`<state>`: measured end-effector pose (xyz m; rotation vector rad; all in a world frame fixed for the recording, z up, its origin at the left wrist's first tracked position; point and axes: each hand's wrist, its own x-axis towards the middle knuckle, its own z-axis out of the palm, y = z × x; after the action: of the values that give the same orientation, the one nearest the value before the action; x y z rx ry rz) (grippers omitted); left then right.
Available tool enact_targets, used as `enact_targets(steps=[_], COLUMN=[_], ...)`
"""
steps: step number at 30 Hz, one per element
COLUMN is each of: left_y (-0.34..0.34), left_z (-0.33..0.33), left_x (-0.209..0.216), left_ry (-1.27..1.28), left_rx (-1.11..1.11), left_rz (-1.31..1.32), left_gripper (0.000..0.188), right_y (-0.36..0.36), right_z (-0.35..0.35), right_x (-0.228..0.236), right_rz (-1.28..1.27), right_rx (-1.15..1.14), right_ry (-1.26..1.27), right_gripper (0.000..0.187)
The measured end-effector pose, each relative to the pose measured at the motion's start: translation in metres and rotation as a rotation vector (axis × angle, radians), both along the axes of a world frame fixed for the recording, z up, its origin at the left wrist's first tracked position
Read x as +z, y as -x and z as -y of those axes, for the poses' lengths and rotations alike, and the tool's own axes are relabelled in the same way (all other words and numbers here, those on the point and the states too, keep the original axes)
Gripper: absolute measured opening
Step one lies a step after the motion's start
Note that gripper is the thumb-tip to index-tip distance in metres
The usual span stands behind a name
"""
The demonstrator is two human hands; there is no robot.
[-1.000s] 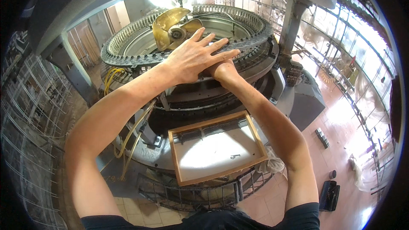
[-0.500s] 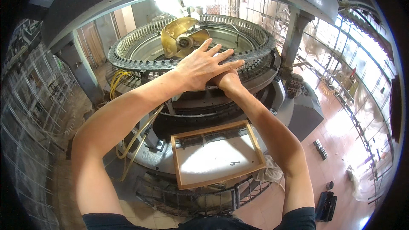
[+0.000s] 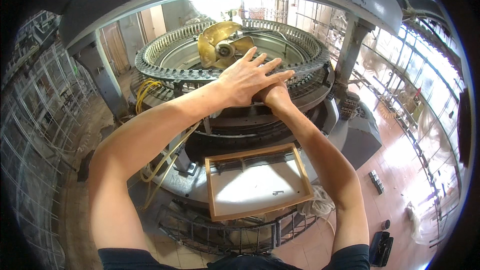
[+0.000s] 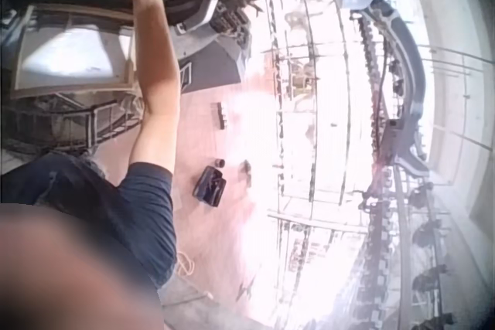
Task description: The person assembles a large circular industrial machine by inserting small metal pins into slots around its perimeter. They use a screwdriver to tighten components and repeatedly place pins into the machine's ring structure.
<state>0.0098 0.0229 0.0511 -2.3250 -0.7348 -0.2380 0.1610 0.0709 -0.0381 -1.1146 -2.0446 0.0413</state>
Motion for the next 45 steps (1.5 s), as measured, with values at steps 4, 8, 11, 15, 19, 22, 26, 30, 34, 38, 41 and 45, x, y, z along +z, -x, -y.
enact_targets(steps=[4,8,11,15,19,22,26,30,34,38,41,45], left_y=[0.0,-0.002,-0.003,-0.003,-0.002,-0.003,-0.005,-0.005,-0.006,-0.006,-0.007,-0.005], left_z=[-0.001,-0.002,-0.001,0.001,0.003,0.001,0.0,0.001,0.0,0.0,0.0,-0.001], left_x=[0.0,-0.001,-0.001,0.001,0.001,0.002,-0.001,-0.001,-0.002,-0.003,-0.003,-0.004], left_ry=[0.0,0.009,-0.02,0.016,0.02,0.024,0.009,-0.004,-0.004,-0.031,-0.044,-0.081], left_rx=[0.0,0.012,0.007,0.032,0.024,0.019,0.035,0.069,0.06,0.055,0.057,0.047], left_rz=[0.002,-0.003,-0.002,-0.012,-0.004,0.006,0.006,-0.01,-0.001,-0.001,-0.01,-0.014], left_gripper=[0.122,0.123,0.122,0.114,0.114,0.118,0.125,0.125,0.125,0.125,0.124,0.121], right_y=[0.0,0.0,0.0,0.002,0.0,-0.001,0.0,0.002,0.003,0.005,0.0,-0.003], right_z=[-0.003,-0.002,0.001,0.004,0.003,-0.002,-0.004,0.003,0.006,0.007,0.01,0.021], right_x=[-0.001,-0.001,0.001,0.004,0.001,-0.002,0.0,0.006,0.009,0.01,0.014,0.019], right_rz=[0.004,-0.162,-0.011,-0.237,-0.162,-0.225,0.005,0.049,-0.056,-0.041,0.046,-0.012], right_rx=[0.005,0.085,-0.035,0.054,0.015,0.091,-0.065,-0.088,-0.066,-0.067,-0.054,-0.017], right_ry=[-0.051,0.02,-0.016,0.13,0.057,0.01,0.018,0.036,0.088,0.046,0.054,0.089], right_gripper=[0.039,0.037,0.035,0.039,0.041,0.04,0.039,0.04,0.04,0.039,0.036,0.032])
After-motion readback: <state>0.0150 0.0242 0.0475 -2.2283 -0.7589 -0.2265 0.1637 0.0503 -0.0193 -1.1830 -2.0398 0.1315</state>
